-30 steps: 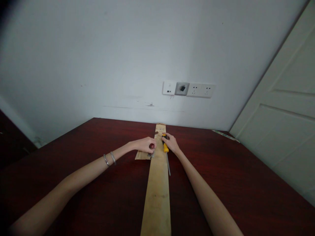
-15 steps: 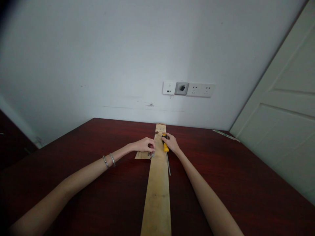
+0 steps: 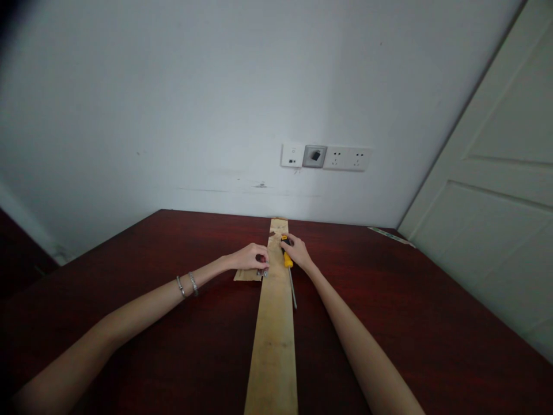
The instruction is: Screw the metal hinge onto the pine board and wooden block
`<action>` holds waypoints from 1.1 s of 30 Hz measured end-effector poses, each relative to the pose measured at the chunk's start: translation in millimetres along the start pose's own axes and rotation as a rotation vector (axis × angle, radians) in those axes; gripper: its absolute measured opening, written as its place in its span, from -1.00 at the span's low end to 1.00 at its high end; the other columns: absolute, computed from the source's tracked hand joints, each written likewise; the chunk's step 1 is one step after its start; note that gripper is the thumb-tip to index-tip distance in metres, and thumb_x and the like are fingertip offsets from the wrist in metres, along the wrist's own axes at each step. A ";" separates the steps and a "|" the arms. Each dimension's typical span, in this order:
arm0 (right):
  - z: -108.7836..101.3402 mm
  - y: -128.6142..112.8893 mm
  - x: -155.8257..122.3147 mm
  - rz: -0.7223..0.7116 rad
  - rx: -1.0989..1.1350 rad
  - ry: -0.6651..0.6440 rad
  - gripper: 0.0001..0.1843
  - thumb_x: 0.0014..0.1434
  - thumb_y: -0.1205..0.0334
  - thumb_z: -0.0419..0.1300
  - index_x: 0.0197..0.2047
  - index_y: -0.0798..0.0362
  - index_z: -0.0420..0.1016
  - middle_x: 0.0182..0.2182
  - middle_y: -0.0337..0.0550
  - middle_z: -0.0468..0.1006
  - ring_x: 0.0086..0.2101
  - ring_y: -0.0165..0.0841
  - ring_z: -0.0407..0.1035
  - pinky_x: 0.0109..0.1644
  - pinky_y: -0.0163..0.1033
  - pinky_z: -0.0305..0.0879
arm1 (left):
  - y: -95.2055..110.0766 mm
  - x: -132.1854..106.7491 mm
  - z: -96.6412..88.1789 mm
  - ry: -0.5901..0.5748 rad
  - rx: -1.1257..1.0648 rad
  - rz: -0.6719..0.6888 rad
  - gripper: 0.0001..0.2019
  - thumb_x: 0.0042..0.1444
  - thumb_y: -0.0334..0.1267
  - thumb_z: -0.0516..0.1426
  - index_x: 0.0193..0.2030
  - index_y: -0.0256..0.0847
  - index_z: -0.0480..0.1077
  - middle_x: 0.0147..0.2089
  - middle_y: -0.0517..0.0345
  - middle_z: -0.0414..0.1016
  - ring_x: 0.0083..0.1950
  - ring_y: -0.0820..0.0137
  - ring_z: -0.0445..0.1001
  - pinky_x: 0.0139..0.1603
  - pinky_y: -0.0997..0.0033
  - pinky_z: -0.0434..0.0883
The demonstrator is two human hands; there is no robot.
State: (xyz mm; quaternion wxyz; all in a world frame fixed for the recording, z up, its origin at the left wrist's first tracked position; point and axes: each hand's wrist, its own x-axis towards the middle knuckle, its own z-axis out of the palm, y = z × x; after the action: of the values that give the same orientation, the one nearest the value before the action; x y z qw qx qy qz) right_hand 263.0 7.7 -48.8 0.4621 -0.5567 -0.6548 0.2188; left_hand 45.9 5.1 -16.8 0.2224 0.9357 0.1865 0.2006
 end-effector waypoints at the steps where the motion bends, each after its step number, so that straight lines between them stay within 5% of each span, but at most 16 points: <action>1: 0.2 -0.2 -0.4 -0.004 -0.002 -0.002 -0.58 0.01 0.17 0.17 -0.04 0.08 0.52 -0.17 -0.10 0.60 -0.19 -0.26 0.44 -0.02 -0.17 0.31 | 0.2 -0.2 -0.1 -0.001 -0.004 0.001 -0.93 0.04 -0.37 0.20 -0.42 -0.32 0.47 -0.41 0.19 0.41 -0.41 0.52 0.34 -0.36 0.57 0.24; 13: -0.2 -4.1 -2.2 -0.020 -0.059 0.005 -0.52 -0.01 0.14 0.16 -0.01 0.11 0.53 -0.29 -0.12 0.58 -0.33 -0.32 0.38 -0.17 -0.23 0.30 | -3.1 -1.6 2.2 0.051 -0.051 -0.010 -0.89 0.02 -0.30 0.22 -0.41 -0.32 0.47 -0.38 0.16 0.45 -0.38 0.50 0.38 -0.31 0.56 0.29; 19: 1.4 -3.1 -1.7 -0.015 -0.072 0.023 -0.50 -0.01 0.13 0.15 0.01 0.10 0.52 -0.33 -0.17 0.57 -0.35 -0.33 0.37 -0.17 -0.23 0.30 | -8.1 3.6 -5.3 0.199 -0.204 -0.109 -0.86 -0.03 -0.26 0.23 -0.42 -0.33 0.46 -0.46 0.19 0.46 -0.42 0.50 0.38 -0.35 0.55 0.31; 27: 0.9 -2.3 -1.2 -0.007 -0.085 0.007 -0.50 0.00 0.13 0.15 0.02 0.11 0.51 -0.30 -0.12 0.58 -0.33 -0.31 0.40 -0.16 -0.23 0.32 | -16.5 0.5 -33.5 0.355 -0.438 -0.224 -0.80 -0.02 -0.20 0.22 -0.39 -0.32 0.40 -0.45 0.10 0.52 -0.40 0.43 0.49 -0.29 0.44 0.41; 33: 0.9 -1.8 -2.0 -0.010 -0.092 0.001 -0.48 -0.01 0.08 0.15 0.01 0.13 0.51 -0.32 -0.12 0.58 -0.35 -0.30 0.39 -0.19 -0.22 0.31 | -53.3 -50.1 -73.9 0.374 -0.225 -0.378 -0.79 -0.01 -0.18 0.20 -0.38 -0.33 0.45 -0.47 0.11 0.51 -0.44 0.44 0.45 -0.35 0.47 0.37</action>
State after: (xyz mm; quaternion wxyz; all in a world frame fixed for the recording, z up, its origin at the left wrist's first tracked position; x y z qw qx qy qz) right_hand 261.2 5.6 -48.5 0.4374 -0.5740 -0.6668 0.1858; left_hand -44.4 52.7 3.0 0.3197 0.8006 0.3721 0.3440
